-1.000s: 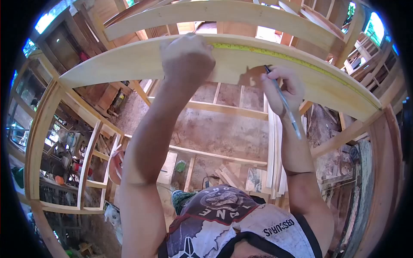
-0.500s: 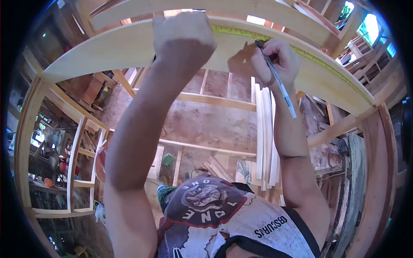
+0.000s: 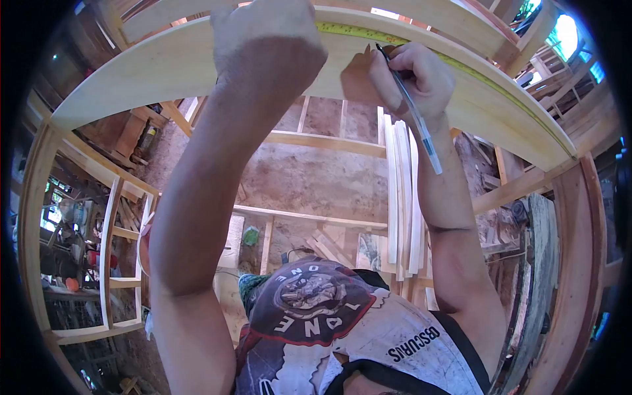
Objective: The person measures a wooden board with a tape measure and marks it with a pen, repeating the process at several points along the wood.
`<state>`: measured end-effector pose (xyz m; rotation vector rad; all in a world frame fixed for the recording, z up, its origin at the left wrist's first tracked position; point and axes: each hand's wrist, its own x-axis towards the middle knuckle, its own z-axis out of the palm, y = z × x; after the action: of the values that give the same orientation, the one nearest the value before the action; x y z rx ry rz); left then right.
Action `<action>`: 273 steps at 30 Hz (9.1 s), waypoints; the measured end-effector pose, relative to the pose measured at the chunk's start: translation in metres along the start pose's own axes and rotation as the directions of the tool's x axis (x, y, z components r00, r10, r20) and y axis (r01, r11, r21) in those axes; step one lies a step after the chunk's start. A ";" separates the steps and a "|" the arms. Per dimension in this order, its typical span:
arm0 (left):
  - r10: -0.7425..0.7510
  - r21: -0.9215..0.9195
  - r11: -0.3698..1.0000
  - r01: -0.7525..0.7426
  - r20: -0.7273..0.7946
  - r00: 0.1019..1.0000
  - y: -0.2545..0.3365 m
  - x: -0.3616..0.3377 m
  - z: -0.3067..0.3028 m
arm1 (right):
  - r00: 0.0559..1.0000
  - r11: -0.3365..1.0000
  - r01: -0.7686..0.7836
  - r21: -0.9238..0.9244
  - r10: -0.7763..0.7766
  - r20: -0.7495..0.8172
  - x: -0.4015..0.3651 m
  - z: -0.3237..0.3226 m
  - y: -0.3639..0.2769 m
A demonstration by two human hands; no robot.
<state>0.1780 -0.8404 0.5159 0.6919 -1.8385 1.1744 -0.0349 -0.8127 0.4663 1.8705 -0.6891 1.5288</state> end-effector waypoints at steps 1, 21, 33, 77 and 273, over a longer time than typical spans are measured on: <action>-0.005 -0.011 1.000 0.005 0.006 1.000 0.000 0.001 0.000 | 1.000 1.000 0.000 0.000 0.000 0.002 0.002 0.001 0.000; -0.152 -0.119 0.978 0.169 0.140 0.978 0.003 0.009 -0.012 | 0.979 0.976 0.197 -0.091 -0.200 -0.031 0.005 0.008 0.008; -0.158 -0.126 0.977 0.170 0.102 0.982 0.003 0.008 -0.009 | 0.982 0.977 0.186 -0.101 -0.187 0.001 0.007 0.006 0.006; 0.098 0.206 0.495 0.844 0.952 -0.290 0.015 -0.580 -0.259 | 0.991 0.983 0.119 -0.143 -0.107 0.086 0.000 -0.006 0.006; -0.350 0.855 -0.061 0.516 0.465 -0.813 -0.297 -0.469 -0.442 | 0.745 0.856 0.126 -0.501 0.252 0.618 0.124 0.366 -0.080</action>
<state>0.8035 -0.5526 0.3450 2.6916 -0.9406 -1.1703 0.2879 -1.0311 0.5265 1.9359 -1.3509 0.5384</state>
